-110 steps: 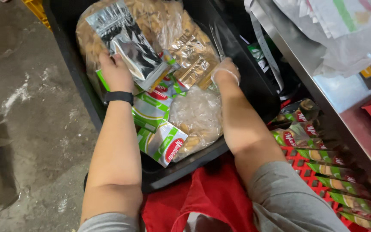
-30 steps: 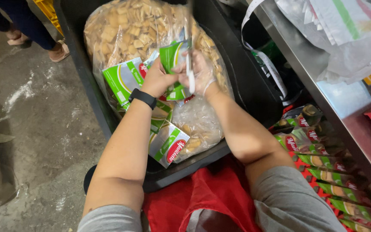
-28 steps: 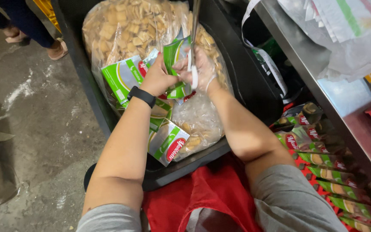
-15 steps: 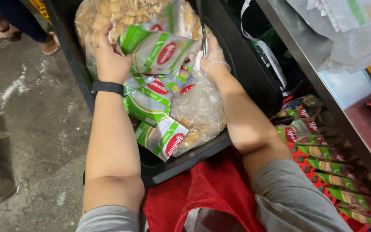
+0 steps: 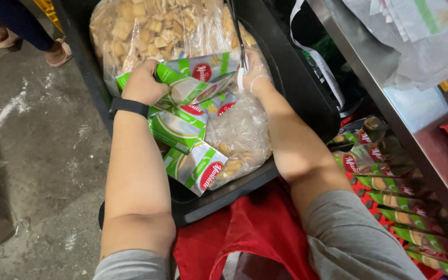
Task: The person uses scissors to cut open plastic packets of food items over a large container of snacks.
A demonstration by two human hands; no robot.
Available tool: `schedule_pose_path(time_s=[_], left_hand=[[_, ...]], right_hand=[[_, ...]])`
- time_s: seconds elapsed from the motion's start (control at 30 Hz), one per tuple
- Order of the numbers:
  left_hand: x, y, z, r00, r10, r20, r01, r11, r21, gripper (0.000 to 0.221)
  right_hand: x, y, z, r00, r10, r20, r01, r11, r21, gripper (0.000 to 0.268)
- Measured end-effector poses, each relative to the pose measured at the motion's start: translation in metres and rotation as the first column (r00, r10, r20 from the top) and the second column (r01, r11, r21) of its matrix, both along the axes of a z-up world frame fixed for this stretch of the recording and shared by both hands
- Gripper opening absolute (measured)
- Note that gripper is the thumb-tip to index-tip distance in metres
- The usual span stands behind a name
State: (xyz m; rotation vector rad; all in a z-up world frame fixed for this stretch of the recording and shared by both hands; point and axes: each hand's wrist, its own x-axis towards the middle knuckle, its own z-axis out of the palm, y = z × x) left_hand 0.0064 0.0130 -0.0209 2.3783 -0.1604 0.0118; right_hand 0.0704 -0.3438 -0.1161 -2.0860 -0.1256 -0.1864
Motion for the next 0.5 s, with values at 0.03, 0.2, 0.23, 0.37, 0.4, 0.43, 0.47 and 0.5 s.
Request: schedule_pose_path(time_s=[0.03, 0.2, 0.23, 0.37, 0.4, 0.43, 0.47, 0.5], left_hand=[[0.001, 0.001, -0.004, 1.000, 0.003, 0.017, -0.001, 0.995, -0.098, 0.044], [0.006, -0.001, -0.006, 0.990, 0.129, 0.051, -0.101, 0.923, -0.370, 0.065], [0.005, -0.001, -0.005, 0.998, 0.067, -0.020, -0.069, 0.915, -0.398, 0.064], [-0.004, -0.010, 0.006, 0.967, -0.108, -0.231, 0.039, 0.958, -0.285, 0.065], [-0.005, -0.014, 0.007, 0.955, -0.125, -0.270, 0.072, 0.978, -0.196, 0.066], [-0.005, -0.017, 0.006, 0.965, -0.099, -0.242, 0.060, 0.985, -0.164, 0.071], [-0.004, -0.020, 0.001, 0.975, -0.075, -0.211, 0.047, 0.990, -0.131, 0.076], [-0.002, -0.023, -0.006, 0.982, -0.051, -0.179, 0.033, 0.994, -0.099, 0.082]], right_hand=[[0.004, -0.005, -0.007, 0.999, -0.024, 0.039, 0.026, 0.997, -0.070, 0.066], [0.030, -0.022, -0.038, 0.982, 0.063, 0.178, -0.088, 0.987, 0.136, 0.069], [0.032, -0.023, -0.039, 0.978, 0.088, 0.189, -0.133, 0.961, 0.244, 0.069], [0.024, -0.029, -0.022, 0.984, 0.077, 0.159, -0.077, 0.997, -0.006, 0.058], [0.013, -0.027, -0.007, 0.996, 0.036, 0.076, -0.027, 0.993, -0.116, 0.057], [0.000, -0.023, 0.008, 1.000, -0.015, -0.004, 0.014, 0.973, -0.229, 0.056], [-0.010, -0.016, 0.023, 0.998, -0.041, -0.048, 0.027, 0.962, -0.271, 0.055], [-0.018, -0.008, 0.037, 0.994, -0.069, -0.090, 0.037, 0.949, -0.313, 0.055]])
